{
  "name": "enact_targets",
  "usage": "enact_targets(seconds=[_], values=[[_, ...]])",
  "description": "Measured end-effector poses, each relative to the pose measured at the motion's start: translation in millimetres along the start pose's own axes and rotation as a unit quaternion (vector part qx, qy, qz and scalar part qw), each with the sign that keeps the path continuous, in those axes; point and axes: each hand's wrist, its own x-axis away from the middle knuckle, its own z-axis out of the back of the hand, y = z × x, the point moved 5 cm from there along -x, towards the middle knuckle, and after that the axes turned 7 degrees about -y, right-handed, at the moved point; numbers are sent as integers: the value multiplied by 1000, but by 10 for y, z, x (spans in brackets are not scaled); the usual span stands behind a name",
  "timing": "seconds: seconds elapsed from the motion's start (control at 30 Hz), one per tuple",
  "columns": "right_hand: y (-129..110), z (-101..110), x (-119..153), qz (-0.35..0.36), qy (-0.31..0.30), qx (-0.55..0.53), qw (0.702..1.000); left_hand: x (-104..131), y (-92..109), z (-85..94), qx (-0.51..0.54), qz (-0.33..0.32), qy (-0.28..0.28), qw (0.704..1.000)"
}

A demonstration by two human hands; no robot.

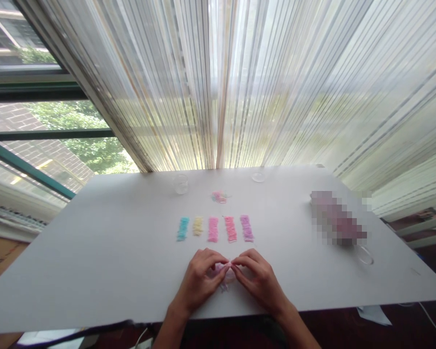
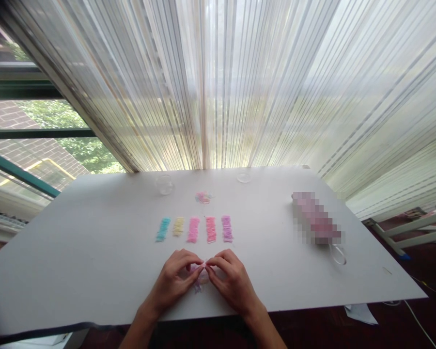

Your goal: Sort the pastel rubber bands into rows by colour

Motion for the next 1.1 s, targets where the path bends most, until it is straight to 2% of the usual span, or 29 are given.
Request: enact_targets(seconds=[0.27, 0.83, 1.1], values=[[-3, -27, 1, -1, -17, 5, 1000, -4, 29, 26, 8, 0, 7, 1000], [-120, -37, 16, 15, 23, -2, 1000, -1, 57, 28, -8, 1, 4, 1000], [-118, -48, 0, 15, 24, -20, 999, 21, 51, 51, 14, 1, 22, 1000]])
